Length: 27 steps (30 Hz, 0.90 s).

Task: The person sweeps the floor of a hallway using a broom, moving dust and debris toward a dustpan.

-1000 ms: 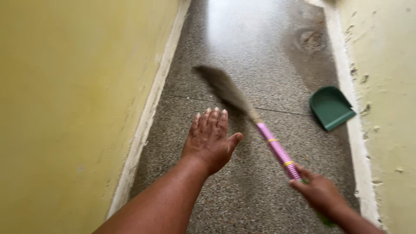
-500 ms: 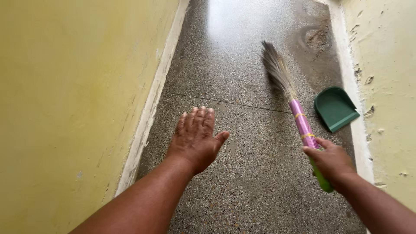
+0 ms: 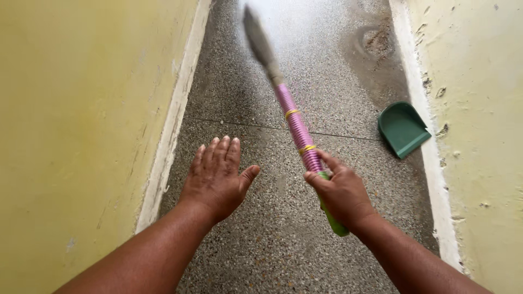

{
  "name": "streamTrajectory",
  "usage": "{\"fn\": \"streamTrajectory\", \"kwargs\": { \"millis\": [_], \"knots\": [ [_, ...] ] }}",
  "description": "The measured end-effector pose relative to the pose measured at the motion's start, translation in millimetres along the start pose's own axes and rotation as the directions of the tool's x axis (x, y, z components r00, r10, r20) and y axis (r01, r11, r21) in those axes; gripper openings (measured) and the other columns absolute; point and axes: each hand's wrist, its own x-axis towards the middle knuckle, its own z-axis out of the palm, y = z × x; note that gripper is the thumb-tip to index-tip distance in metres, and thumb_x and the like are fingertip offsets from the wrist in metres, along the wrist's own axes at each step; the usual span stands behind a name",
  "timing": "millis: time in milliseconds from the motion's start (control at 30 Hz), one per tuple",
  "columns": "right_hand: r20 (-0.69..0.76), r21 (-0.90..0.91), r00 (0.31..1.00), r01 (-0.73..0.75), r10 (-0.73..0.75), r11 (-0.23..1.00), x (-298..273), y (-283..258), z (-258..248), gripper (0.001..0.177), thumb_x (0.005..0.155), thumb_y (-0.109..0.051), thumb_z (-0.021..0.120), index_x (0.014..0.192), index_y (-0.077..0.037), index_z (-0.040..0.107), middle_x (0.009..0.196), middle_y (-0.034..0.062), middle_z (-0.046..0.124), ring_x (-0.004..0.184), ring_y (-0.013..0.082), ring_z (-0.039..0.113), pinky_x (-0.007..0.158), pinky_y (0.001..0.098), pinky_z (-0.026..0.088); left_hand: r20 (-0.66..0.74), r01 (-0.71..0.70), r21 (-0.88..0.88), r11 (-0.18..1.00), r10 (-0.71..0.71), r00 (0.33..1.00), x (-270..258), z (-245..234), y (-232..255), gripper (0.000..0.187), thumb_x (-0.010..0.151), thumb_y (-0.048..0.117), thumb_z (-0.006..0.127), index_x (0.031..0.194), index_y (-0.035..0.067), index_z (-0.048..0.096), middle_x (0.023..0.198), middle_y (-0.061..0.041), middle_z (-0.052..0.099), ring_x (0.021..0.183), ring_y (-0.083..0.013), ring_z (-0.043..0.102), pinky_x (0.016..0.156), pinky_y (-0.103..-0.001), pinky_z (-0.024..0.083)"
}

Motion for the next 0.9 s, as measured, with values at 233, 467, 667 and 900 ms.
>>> {"fn": "streamTrajectory", "kwargs": {
  "millis": [233,467,667,900],
  "knots": [
    [0.207,-0.246,0.961,-0.129,0.182,0.961,10,-7,28,0.067,0.093,-0.037,0.067,0.154,-0.026,0.042,0.089,0.0126,0.074,0.054,0.0120,0.059,0.049,0.0286,0.051,-0.002,0.014,0.020,1.000,-0.014,1.000,6,10,-17,0.083,0.098,0.066,0.005,0.159,0.010,-0.006,0.168,-0.014,-0.005,0.154,-0.0295,-0.005,0.122,-0.046,-0.006],
    [0.198,-0.173,0.950,-0.207,0.240,0.963,19,40,37,0.066,0.093,-0.033,0.063,0.155,-0.025,0.041,0.086,0.0080,0.070,0.055,0.0141,0.054,0.049,0.0312,0.051,0.033,0.029,0.012,1.000,-0.029,0.999,10,16,-27,0.082,0.098,0.065,0.005,0.159,0.012,-0.006,0.168,-0.013,-0.005,0.154,-0.0287,-0.006,0.122,-0.046,-0.005],
    [0.154,-0.174,0.945,-0.261,0.288,0.950,46,74,29,0.063,0.091,-0.036,0.066,0.150,-0.022,0.049,0.085,0.0068,0.071,0.054,0.0141,0.056,0.049,0.0316,0.050,0.040,0.048,0.012,0.999,-0.049,0.998,34,15,-20,0.081,0.098,0.064,0.008,0.158,0.011,-0.004,0.168,-0.013,-0.006,0.153,-0.0282,-0.007,0.120,-0.046,-0.006],
    [0.066,-0.202,0.952,-0.280,0.299,0.938,80,117,-3,0.061,0.087,-0.041,0.066,0.144,-0.023,0.057,0.089,0.0136,0.076,0.063,0.0204,0.069,0.060,0.0388,0.055,-0.051,0.080,0.021,0.997,-0.079,0.996,75,30,16,0.085,0.097,0.068,0.012,0.159,0.012,0.002,0.168,-0.010,0.003,0.155,-0.0244,-0.001,0.123,-0.044,-0.004]
  ]
}}
